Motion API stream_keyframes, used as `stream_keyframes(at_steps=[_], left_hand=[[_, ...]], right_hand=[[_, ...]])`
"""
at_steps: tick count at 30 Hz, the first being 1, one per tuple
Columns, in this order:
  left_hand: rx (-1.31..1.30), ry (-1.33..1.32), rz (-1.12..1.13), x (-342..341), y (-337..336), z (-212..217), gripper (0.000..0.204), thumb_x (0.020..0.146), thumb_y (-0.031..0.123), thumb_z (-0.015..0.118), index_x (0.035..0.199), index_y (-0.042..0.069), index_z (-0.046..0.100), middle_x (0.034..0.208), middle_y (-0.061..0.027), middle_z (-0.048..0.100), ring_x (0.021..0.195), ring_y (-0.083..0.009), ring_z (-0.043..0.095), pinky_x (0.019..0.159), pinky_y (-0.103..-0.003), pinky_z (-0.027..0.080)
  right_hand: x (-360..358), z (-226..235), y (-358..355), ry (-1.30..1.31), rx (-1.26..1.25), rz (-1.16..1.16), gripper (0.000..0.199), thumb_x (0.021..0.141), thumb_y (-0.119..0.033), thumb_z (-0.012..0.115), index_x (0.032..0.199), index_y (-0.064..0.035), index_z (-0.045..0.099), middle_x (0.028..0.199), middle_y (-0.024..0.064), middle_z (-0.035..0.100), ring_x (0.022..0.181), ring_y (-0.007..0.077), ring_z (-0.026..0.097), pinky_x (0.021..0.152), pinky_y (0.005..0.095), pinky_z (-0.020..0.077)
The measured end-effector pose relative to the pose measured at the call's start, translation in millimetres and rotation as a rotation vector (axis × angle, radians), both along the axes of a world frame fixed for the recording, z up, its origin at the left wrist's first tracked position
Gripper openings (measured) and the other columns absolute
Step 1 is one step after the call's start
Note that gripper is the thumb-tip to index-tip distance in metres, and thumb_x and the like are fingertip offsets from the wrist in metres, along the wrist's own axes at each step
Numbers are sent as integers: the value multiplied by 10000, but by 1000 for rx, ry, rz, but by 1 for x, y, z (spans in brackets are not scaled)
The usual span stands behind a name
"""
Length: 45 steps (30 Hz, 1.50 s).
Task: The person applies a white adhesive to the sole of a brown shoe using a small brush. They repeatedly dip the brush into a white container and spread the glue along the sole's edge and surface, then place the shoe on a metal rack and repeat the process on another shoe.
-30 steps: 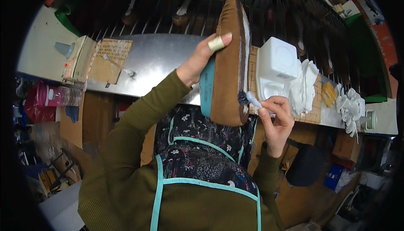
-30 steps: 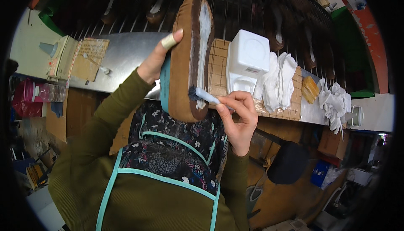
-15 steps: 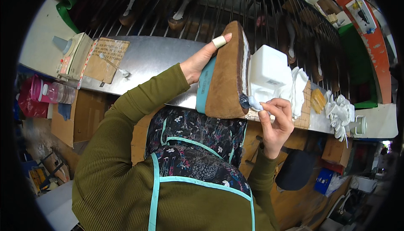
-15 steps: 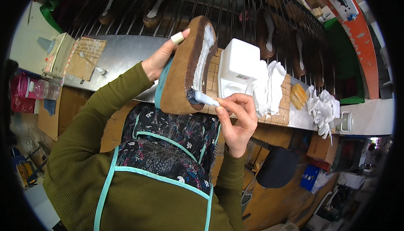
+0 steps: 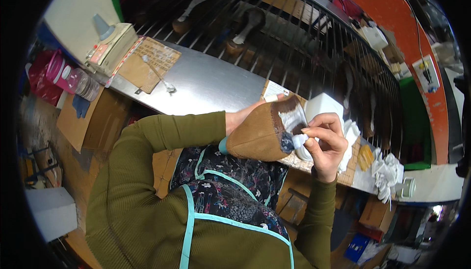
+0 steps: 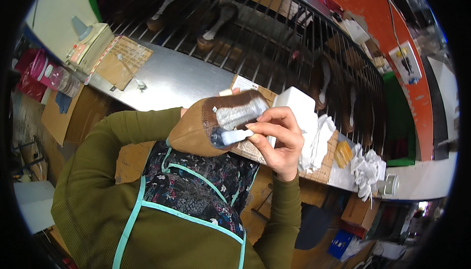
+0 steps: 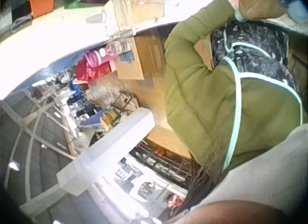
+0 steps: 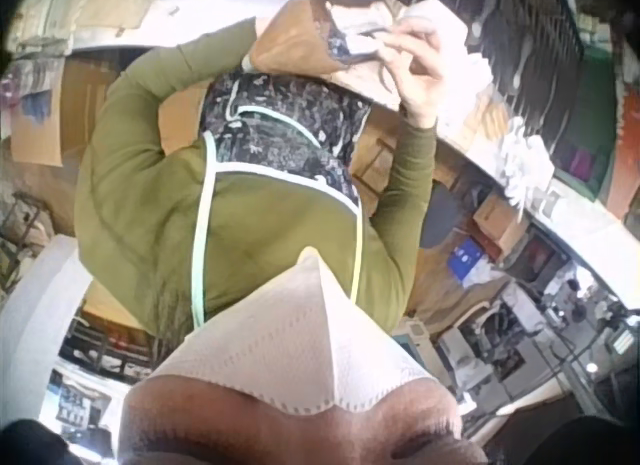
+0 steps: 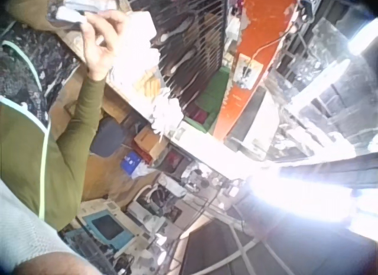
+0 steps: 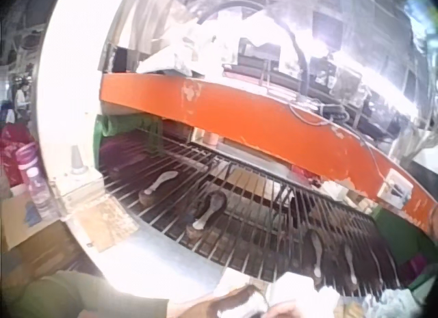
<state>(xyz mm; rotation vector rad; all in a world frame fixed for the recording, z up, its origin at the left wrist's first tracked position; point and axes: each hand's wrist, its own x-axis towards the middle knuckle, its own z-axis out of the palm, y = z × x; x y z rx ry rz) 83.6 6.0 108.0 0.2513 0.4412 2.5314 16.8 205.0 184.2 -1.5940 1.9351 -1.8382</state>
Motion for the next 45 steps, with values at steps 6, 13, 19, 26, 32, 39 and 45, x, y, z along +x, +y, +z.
stream_keyframes(at_steps=[6, 13, 19, 26, 32, 39, 45], left_hand=[[-362, 390, -166, 37, 2, -15, 361, 953, 177, 538, 1257, -4, 471, 1138, -149, 588, 949, -217, 635, 839, -323, 568], [-174, 121, -424, 62, 10, -27, 662, 892, 467, 583, 1321, -16, 440, 1197, -206, 569, 1102, -267, 594, 951, -366, 524], [-227, 136, -389, 58, 11, -21, 692, 872, 497, 584, 1325, -6, 441, 1206, -197, 566, 1107, -262, 591, 956, -365, 520], [-294, 110, -336, 43, 16, -19, 726, 849, 533, 584, 1329, 7, 441, 1217, -187, 564, 1113, -256, 588, 961, -364, 515], [-329, 51, -186, 18, 19, -25, 756, 829, 563, 584, 1333, 18, 442, 1226, -179, 562, 1118, -250, 585, 965, -363, 511], [-360, -98, 185, -45, 4, -55, 791, 806, 599, 585, 1337, 30, 442, 1237, -169, 559, 1124, -244, 582, 970, -362, 507], [-382, -169, 336, -100, 1, -80, 821, 786, 629, 585, 1341, 41, 443, 1246, -160, 557, 1129, -239, 579, 975, -361, 503]], right_hand=[[-20, 17, -43, -106, 150, 403, 187, 709, -108, 795, 878, -43, 750, 906, 64, 578, 848, 172, 570, 723, 293, 472], [-29, 8, -75, -144, 301, 654, 194, 694, -135, 814, 870, -74, 760, 907, 44, 597, 818, 143, 568, 701, 289, 471], [-34, 5, -71, -145, 382, 658, 188, 703, -138, 811, 876, -84, 762, 904, 42, 594, 814, 145, 572, 694, 292, 476], [-46, 5, -32, -157, 526, 574, 189, 695, -138, 816, 867, -81, 763, 901, 34, 589, 802, 142, 557, 674, 281, 460], [-54, -19, 85, -415, 74, 43, 220, 790, -130, 737, 933, 19, 660, 909, 70, 573, 782, 131, 540, 679, 246, 436], [-2, -97, 164, -163, 349, -940, 84, 824, -74, 696, 893, -27, 695, 758, 18, 605, 698, 111, 548, 706, 272, 426], [8, -123, 146, 360, 697, -1168, 101, 790, -232, 739, 880, -186, 733, 750, -50, 597, 691, 112, 517, 737, 320, 250]])
